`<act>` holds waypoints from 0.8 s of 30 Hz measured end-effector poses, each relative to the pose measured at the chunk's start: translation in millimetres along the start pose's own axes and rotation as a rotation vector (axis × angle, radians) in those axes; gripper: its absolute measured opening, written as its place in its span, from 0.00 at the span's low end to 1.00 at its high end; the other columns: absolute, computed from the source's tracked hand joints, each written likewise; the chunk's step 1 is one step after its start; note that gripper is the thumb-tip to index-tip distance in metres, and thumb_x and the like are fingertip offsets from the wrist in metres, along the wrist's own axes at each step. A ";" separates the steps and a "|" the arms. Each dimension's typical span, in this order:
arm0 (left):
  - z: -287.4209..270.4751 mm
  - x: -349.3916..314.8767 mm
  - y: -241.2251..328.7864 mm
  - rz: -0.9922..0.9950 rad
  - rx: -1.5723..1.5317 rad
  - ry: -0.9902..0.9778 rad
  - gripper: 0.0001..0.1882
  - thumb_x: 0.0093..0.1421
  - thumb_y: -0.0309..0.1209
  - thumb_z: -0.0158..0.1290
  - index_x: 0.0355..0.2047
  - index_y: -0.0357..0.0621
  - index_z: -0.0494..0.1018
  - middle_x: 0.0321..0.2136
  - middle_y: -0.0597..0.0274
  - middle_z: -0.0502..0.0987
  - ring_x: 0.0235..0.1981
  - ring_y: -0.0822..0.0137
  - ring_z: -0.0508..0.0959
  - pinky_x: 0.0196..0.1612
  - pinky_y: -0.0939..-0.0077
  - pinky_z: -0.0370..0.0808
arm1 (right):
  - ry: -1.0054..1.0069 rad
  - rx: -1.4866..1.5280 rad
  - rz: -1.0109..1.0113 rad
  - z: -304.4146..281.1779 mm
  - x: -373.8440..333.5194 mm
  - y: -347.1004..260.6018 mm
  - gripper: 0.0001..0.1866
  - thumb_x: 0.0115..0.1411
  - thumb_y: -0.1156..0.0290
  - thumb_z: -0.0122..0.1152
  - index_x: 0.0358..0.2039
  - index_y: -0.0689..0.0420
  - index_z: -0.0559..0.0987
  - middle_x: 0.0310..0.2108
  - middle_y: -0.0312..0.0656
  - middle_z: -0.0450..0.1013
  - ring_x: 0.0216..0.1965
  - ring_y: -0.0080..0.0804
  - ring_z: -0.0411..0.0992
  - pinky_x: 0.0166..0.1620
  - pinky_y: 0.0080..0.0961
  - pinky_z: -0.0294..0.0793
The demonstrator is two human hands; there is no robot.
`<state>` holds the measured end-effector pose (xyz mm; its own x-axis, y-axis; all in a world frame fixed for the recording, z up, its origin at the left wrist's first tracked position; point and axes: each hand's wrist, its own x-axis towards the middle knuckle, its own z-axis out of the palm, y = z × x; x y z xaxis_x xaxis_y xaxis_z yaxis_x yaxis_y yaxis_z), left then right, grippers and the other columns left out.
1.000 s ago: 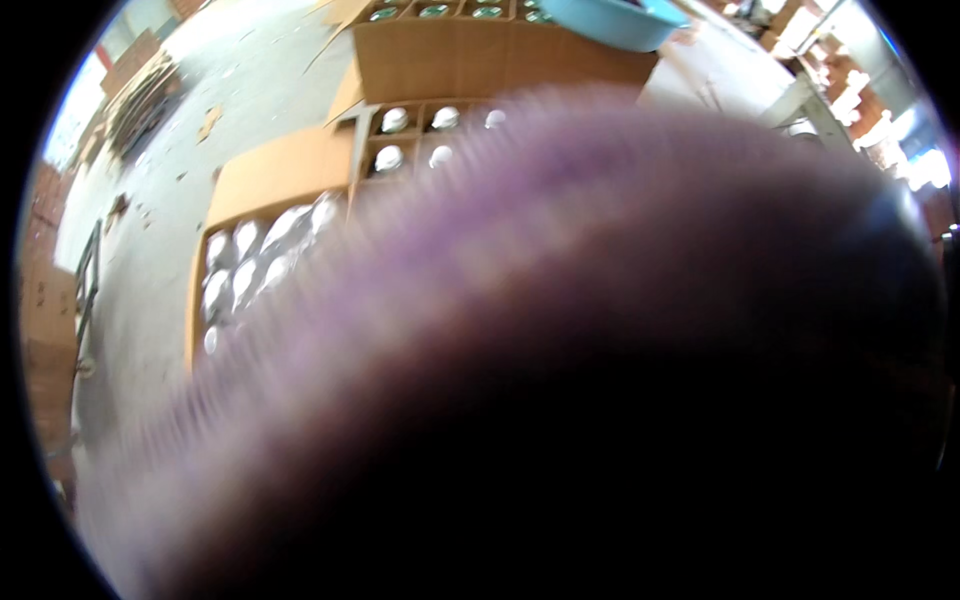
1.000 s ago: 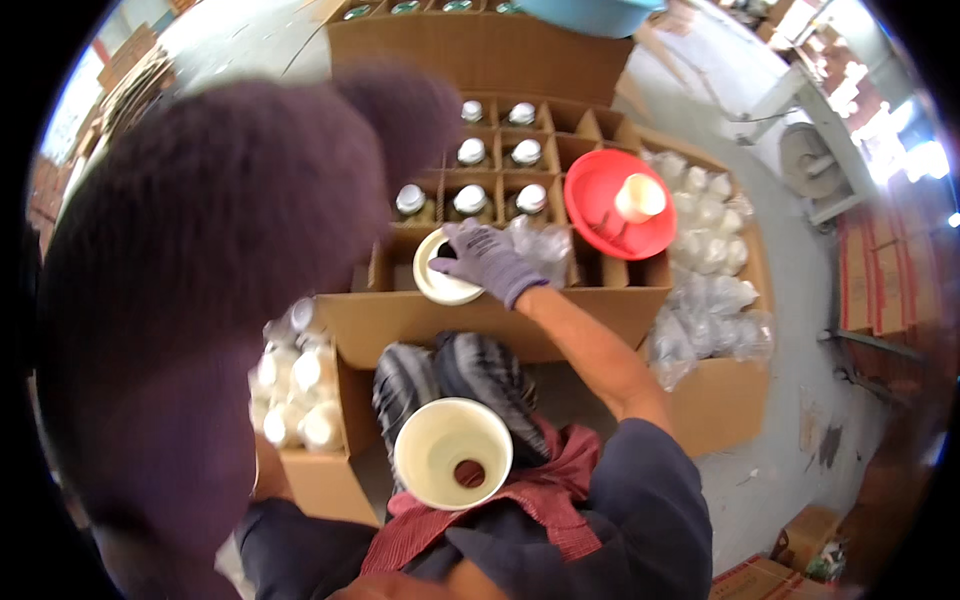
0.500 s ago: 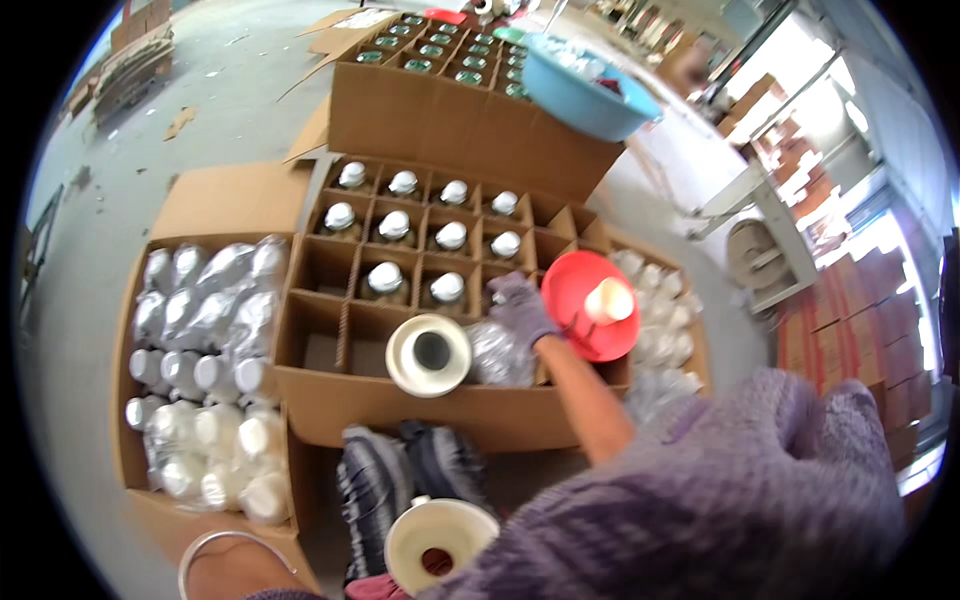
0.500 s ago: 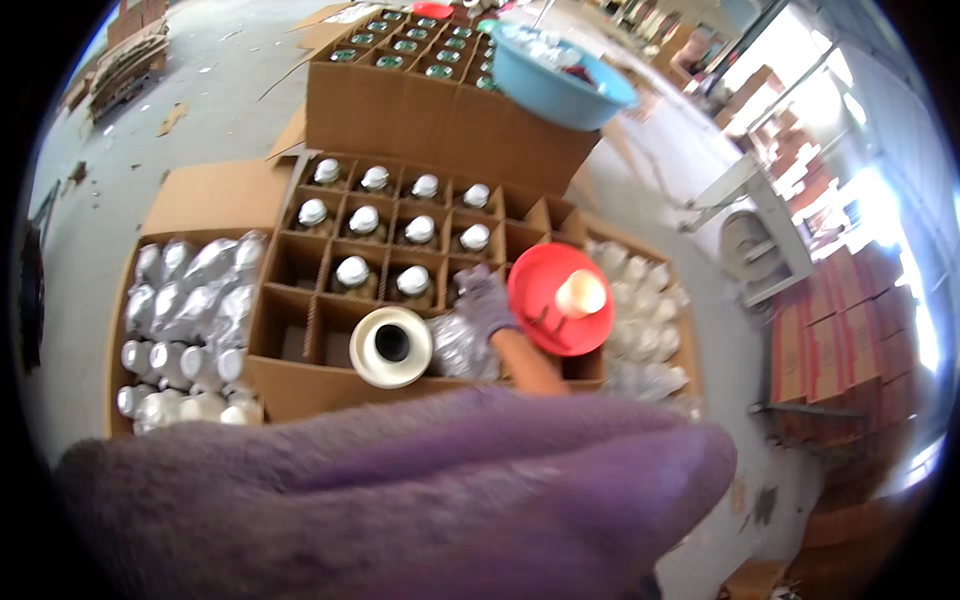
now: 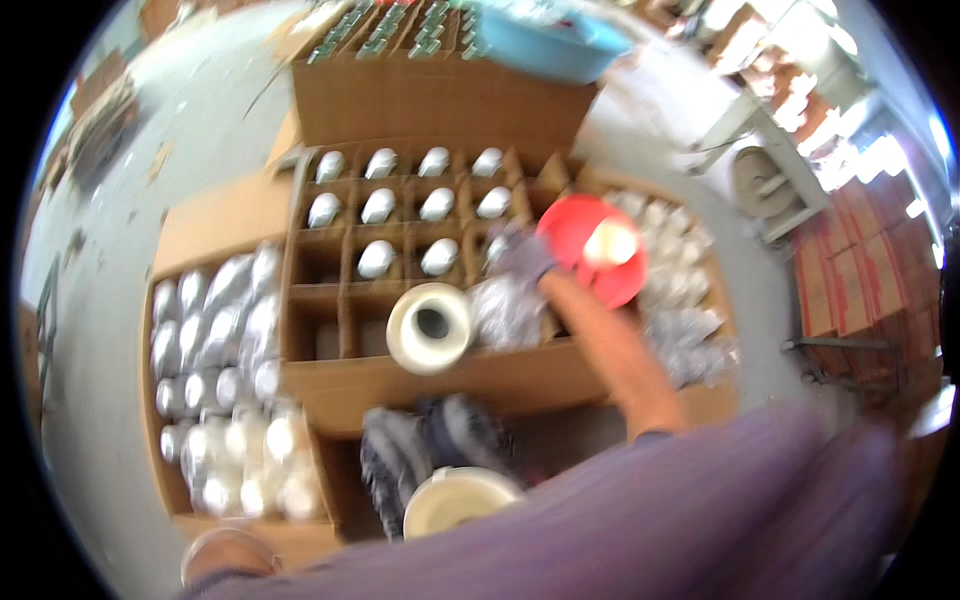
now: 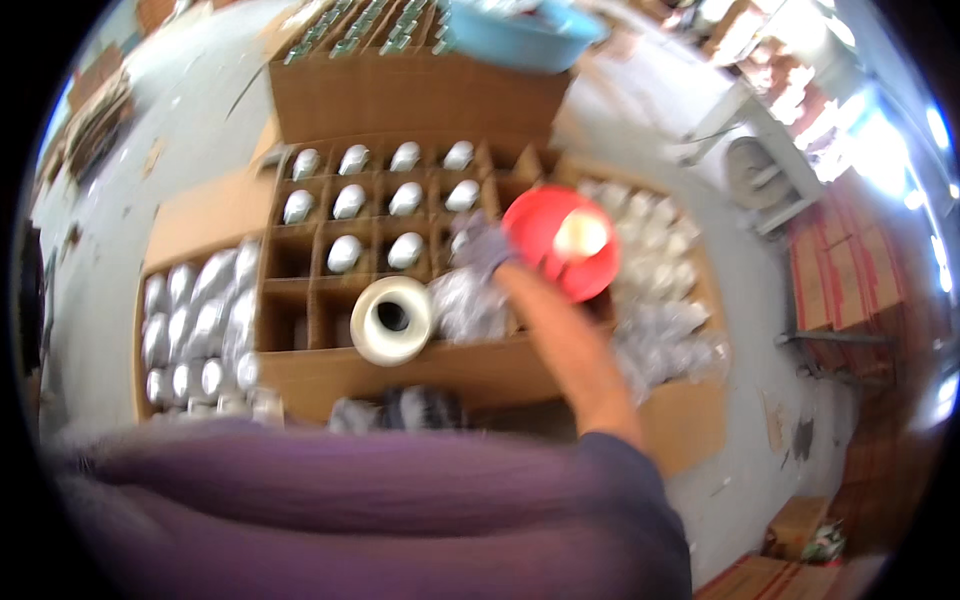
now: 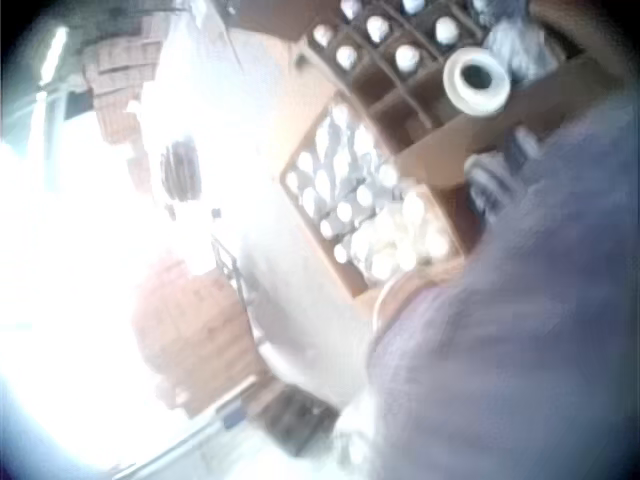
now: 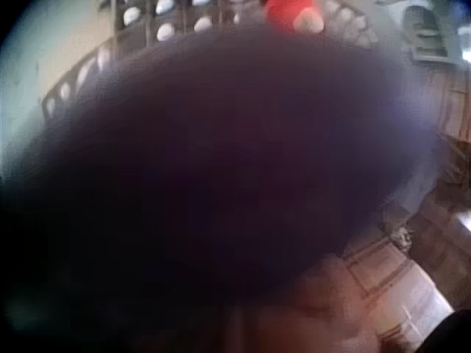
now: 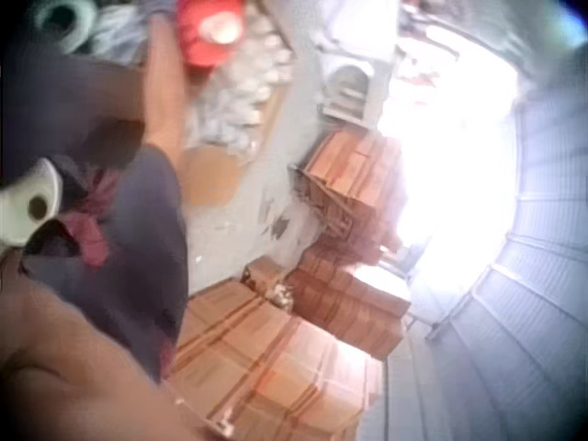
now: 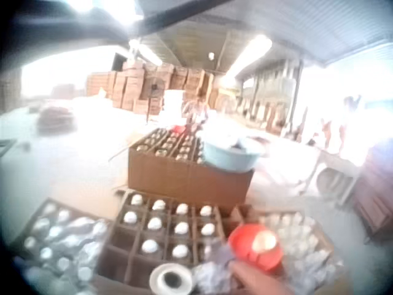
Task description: The person places foam inserts into the openings of large white plastic bottles, removes the plastic wrap from the bottles, and then places the assembled bottles into a cardboard shipping box.
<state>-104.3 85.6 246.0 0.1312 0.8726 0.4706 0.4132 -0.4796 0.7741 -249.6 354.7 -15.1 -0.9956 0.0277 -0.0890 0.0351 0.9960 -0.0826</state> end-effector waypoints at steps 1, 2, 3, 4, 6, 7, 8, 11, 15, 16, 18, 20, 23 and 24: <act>0.3 4.6 -3.2 -0.041 0.016 -0.010 0.32 0.55 0.35 0.61 0.56 0.34 0.65 0.50 0.47 0.72 0.51 0.57 0.74 0.56 0.68 0.70 | -0.082 0.099 0.079 -23.3 11.8 -20.3 0.34 0.49 0.54 0.65 0.54 0.53 0.67 0.49 0.58 0.68 0.48 0.52 0.72 0.49 0.45 0.72; -3.7 -3.0 4.1 0.006 0.025 0.027 0.32 0.55 0.35 0.62 0.57 0.34 0.64 0.50 0.47 0.72 0.51 0.57 0.74 0.55 0.68 0.70 | -0.194 0.032 0.150 -72.1 12.2 2.0 0.34 0.49 0.53 0.66 0.55 0.52 0.67 0.49 0.58 0.68 0.49 0.51 0.72 0.50 0.46 0.72; -0.4 -6.5 4.2 0.000 0.033 0.039 0.33 0.54 0.35 0.62 0.57 0.34 0.64 0.50 0.47 0.72 0.51 0.57 0.74 0.55 0.68 0.71 | -0.140 0.020 0.118 -78.3 7.8 -2.1 0.34 0.49 0.53 0.66 0.54 0.51 0.67 0.48 0.57 0.68 0.48 0.51 0.72 0.50 0.46 0.71; -1.6 -11.5 3.5 -0.002 0.038 0.045 0.33 0.54 0.35 0.62 0.57 0.34 0.64 0.50 0.47 0.72 0.51 0.57 0.74 0.55 0.67 0.71 | -0.087 0.006 0.086 -80.6 1.2 -5.0 0.34 0.48 0.52 0.66 0.54 0.51 0.67 0.48 0.57 0.68 0.47 0.51 0.72 0.50 0.45 0.71; -2.0 -0.3 6.7 0.073 0.050 0.095 0.34 0.54 0.36 0.63 0.58 0.34 0.63 0.50 0.46 0.72 0.51 0.57 0.74 0.55 0.67 0.71 | 0.284 -0.140 0.030 -84.4 -19.5 25.0 0.28 0.54 0.54 0.62 0.53 0.51 0.70 0.46 0.50 0.72 0.43 0.44 0.76 0.46 0.38 0.76; -6.2 7.7 3.7 0.044 0.060 0.128 0.35 0.54 0.36 0.63 0.58 0.34 0.63 0.50 0.46 0.72 0.51 0.56 0.74 0.55 0.67 0.71 | 0.358 -0.060 0.060 -98.5 -25.6 22.0 0.26 0.55 0.56 0.61 0.52 0.52 0.70 0.44 0.48 0.72 0.41 0.41 0.75 0.43 0.36 0.75; -18.4 17.0 -13.2 -0.005 0.069 0.235 0.35 0.54 0.36 0.63 0.58 0.34 0.62 0.50 0.46 0.71 0.51 0.56 0.74 0.55 0.67 0.71 | 0.358 0.094 0.083 -116.6 -35.9 17.7 0.24 0.56 0.58 0.61 0.50 0.53 0.70 0.41 0.46 0.72 0.38 0.38 0.74 0.41 0.34 0.75; -49.2 -19.4 -58.0 -0.309 0.187 0.686 0.37 0.54 0.37 0.64 0.59 0.34 0.61 0.51 0.46 0.71 0.50 0.56 0.75 0.55 0.67 0.72 | 0.455 0.613 0.077 -168.3 -83.8 -19.6 0.19 0.58 0.63 0.59 0.46 0.57 0.70 0.35 0.41 0.72 0.32 0.29 0.72 0.35 0.29 0.72; -57.6 -107.9 -128.2 -0.516 0.007 1.068 0.52 0.53 0.34 0.63 0.68 0.36 0.41 0.66 0.42 0.51 0.64 0.54 0.59 0.61 0.60 0.66 | 0.413 1.304 -0.032 -168.9 -126.7 -51.9 0.14 0.64 0.66 0.48 0.47 0.59 0.70 0.33 0.39 0.72 0.35 0.27 0.75 0.40 0.25 0.75; -43.4 -117.4 -129.4 -0.462 -0.158 1.102 0.48 0.56 0.26 0.57 0.70 0.42 0.39 0.68 0.50 0.49 0.62 0.58 0.62 0.60 0.63 0.67 | 0.385 1.559 0.047 -152.7 -129.0 -55.4 0.15 0.64 0.63 0.48 0.46 0.58 0.68 0.28 0.40 0.72 0.32 0.25 0.75 0.37 0.21 0.73; -13.4 -112.1 -117.5 -0.231 -0.254 1.023 0.49 0.53 0.21 0.56 0.70 0.45 0.39 0.67 0.53 0.52 0.62 0.61 0.62 0.61 0.65 0.66 | 0.247 1.868 -0.132 -113.7 -134.7 -45.5 0.17 0.66 0.57 0.46 0.44 0.57 0.72 0.33 0.35 0.74 0.37 0.25 0.75 0.36 0.23 0.74; 2.8 -106.4 -103.1 -0.181 -0.285 1.064 0.50 0.51 0.17 0.53 0.70 0.47 0.40 0.65 0.56 0.55 0.62 0.63 0.62 0.62 0.66 0.65 | 0.257 2.250 0.036 -77.9 -141.5 -67.6 0.18 0.67 0.55 0.46 0.44 0.55 0.73 0.34 0.35 0.75 0.40 0.27 0.76 0.39 0.25 0.76; 0.2 -97.9 -77.3 -0.185 -0.160 1.072 0.51 0.49 0.15 0.53 0.70 0.48 0.40 0.65 0.56 0.55 0.63 0.62 0.60 0.63 0.66 0.63 | 0.233 2.472 -0.007 -54.2 -148.7 -82.2 0.17 0.67 0.54 0.48 0.47 0.52 0.72 0.38 0.36 0.75 0.42 0.30 0.76 0.41 0.27 0.78; -1.9 -93.7 -67.8 -0.165 -0.135 1.068 0.51 0.50 0.15 0.54 0.70 0.48 0.39 0.65 0.56 0.54 0.64 0.62 0.60 0.63 0.65 0.62 | 0.239 2.460 -0.070 -53.5 -153.9 -86.3 0.17 0.66 0.55 0.49 0.49 0.52 0.71 0.40 0.37 0.75 0.43 0.31 0.76 0.42 0.27 0.79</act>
<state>-146.3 36.1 150.3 -0.7948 0.4270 0.4311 0.2428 -0.4273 0.8709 -104.1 269.0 58.9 -0.9818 0.1898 0.0094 -0.1624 -0.8118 -0.5609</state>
